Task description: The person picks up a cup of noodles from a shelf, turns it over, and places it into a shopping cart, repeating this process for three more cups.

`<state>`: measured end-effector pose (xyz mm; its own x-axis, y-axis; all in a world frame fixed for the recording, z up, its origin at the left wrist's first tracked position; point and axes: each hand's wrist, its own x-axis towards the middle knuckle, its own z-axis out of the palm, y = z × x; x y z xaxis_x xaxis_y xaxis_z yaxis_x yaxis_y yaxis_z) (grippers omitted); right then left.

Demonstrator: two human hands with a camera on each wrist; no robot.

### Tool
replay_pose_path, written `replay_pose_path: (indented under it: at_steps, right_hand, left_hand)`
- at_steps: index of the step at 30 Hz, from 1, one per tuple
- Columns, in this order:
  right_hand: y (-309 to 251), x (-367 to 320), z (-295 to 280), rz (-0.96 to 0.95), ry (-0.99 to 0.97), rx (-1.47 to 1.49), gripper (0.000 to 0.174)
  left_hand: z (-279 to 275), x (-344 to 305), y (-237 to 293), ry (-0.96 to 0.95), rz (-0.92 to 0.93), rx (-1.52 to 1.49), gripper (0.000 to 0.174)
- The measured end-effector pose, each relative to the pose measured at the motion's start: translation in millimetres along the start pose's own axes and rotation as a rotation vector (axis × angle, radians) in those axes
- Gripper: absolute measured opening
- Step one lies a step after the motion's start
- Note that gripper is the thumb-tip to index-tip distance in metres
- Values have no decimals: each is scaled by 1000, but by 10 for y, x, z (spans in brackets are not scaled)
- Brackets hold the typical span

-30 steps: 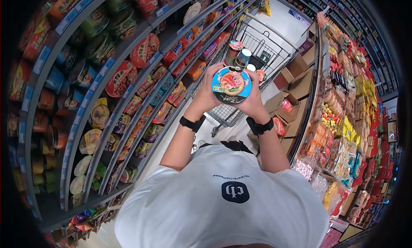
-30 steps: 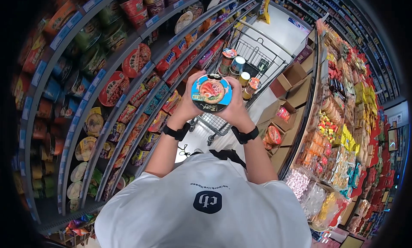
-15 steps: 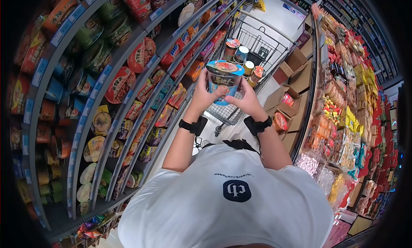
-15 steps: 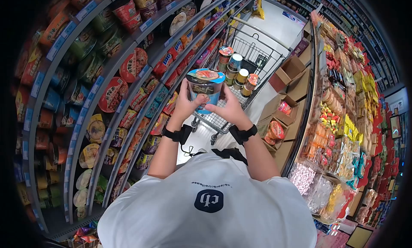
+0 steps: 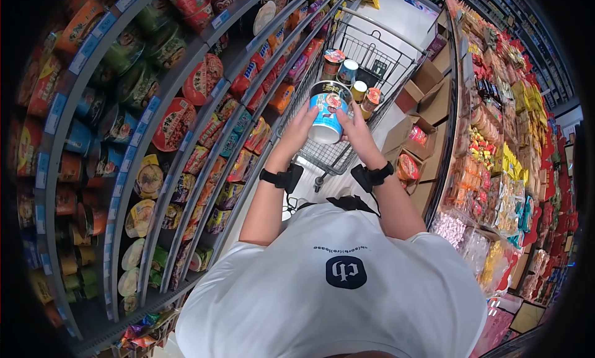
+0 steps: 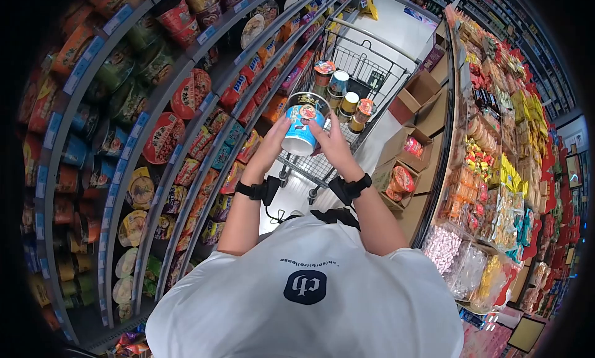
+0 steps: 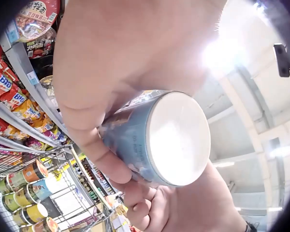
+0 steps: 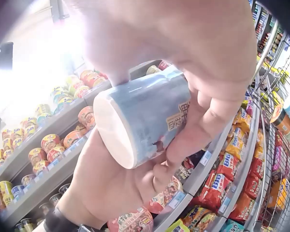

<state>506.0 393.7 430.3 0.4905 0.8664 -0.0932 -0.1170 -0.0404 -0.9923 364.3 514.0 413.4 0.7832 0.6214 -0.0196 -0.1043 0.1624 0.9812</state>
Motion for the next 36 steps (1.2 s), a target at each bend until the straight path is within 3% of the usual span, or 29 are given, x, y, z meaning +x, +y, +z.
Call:
replay_pose_path:
  at_steps: [5, 8, 10, 15, 18, 20, 24, 26, 28, 31, 36]
  right_hand:
    - [-13, 2, -60, 107, -28, -59, 83]
    - [-45, 15, -80, 103, -19, -51, 83]
    - [-83, 12, -103, 137, -36, -54, 83]
    - [-89, 53, -209, 185, -21, 7, 79]
    - [185, 210, -431, 115, -79, -19, 80]
    - [471, 410, -613, -120, 74, -519, 80]
    - [250, 461, -675, -255, 63, -544, 77]
    - [-67, 400, -570, -28, -77, -46, 73]
    - [75, 586, -663, -131, 13, -56, 68]
    - [103, 799, -877, 47, -108, 60, 63]
    - [200, 1192, -1227, 32, -104, 131, 65]
  left_hand:
    - [-62, 92, -223, 54, 1, 36, 55]
    - [0, 40, -48, -16, -77, -46, 65]
    - [94, -25, 110, 62, -210, -57, 77]
    - [191, 31, 217, 24, -216, -242, 88]
    - [199, 157, 101, -44, -237, -410, 88]
    - [239, 245, 30, -36, -280, -518, 67]
    - [337, 372, 73, -69, -344, -429, 72]
    - [366, 457, 135, -136, -358, -319, 88]
    - [414, 616, 56, -117, -368, -263, 97]
    - [513, 864, 70, -39, -455, -56, 97]
    - [762, 1333, 120, 31, -508, 68, 95]
